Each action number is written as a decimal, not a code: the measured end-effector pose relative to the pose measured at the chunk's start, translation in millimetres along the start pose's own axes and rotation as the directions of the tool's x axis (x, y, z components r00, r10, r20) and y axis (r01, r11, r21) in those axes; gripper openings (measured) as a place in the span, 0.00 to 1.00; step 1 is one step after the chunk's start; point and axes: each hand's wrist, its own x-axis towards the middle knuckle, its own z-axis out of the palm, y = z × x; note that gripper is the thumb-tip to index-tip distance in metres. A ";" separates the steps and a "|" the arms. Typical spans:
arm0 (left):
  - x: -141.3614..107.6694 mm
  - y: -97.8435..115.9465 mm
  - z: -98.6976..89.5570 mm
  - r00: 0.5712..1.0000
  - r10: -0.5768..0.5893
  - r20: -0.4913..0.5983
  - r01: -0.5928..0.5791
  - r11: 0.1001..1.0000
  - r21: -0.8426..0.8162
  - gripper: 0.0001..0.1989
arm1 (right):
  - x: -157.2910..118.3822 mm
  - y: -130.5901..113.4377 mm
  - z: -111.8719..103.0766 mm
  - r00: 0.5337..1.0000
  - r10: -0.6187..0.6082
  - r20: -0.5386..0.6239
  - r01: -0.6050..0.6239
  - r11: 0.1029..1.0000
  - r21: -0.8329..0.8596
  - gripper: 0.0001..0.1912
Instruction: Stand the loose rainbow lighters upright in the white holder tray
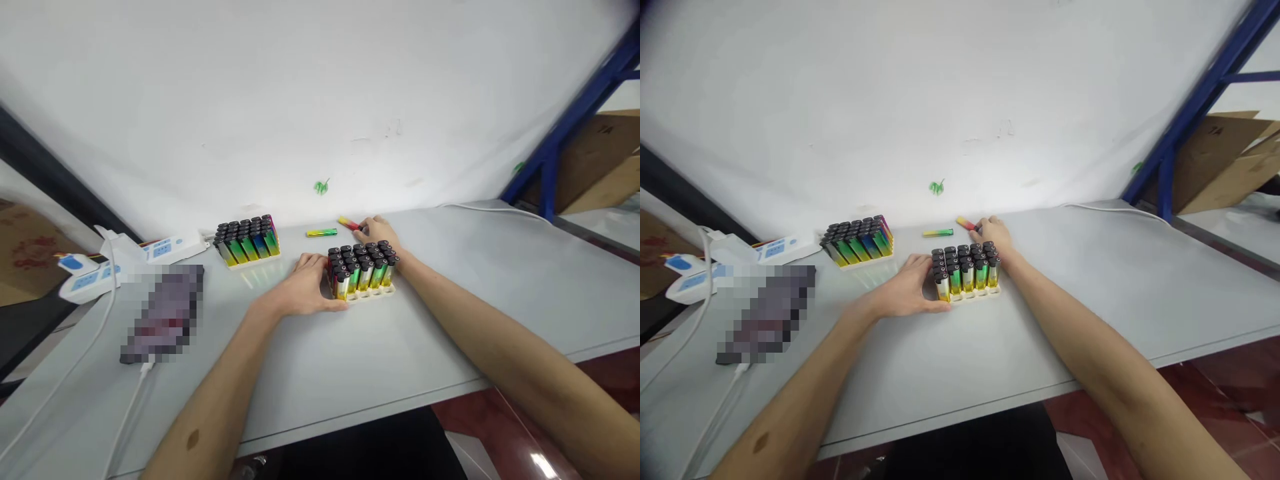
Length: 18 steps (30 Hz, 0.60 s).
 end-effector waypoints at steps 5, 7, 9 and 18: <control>0.1 0.7 -0.5 1.000 -0.009 0.004 0.009 1.000 0.005 0.38 | -31.9 10.8 -23.0 0.985 0.104 -0.140 -0.017 0.854 0.520 0.09; 0.4 -0.1 1.2 1.000 -0.010 -0.001 0.010 1.000 0.015 0.39 | -46.5 10.4 -33.2 0.983 0.152 -0.103 -0.031 0.689 0.724 0.12; 0.8 -1.2 3.5 1.000 0.002 -0.015 -0.001 1.000 0.020 0.42 | -58.4 7.6 -41.5 0.982 0.186 -0.035 -0.078 0.570 0.818 0.15; 2.6 -1.9 7.8 0.997 0.018 -0.069 -0.019 1.000 -0.014 0.49 | -68.4 -5.6 -50.6 0.975 0.158 0.157 -0.209 0.416 0.885 0.16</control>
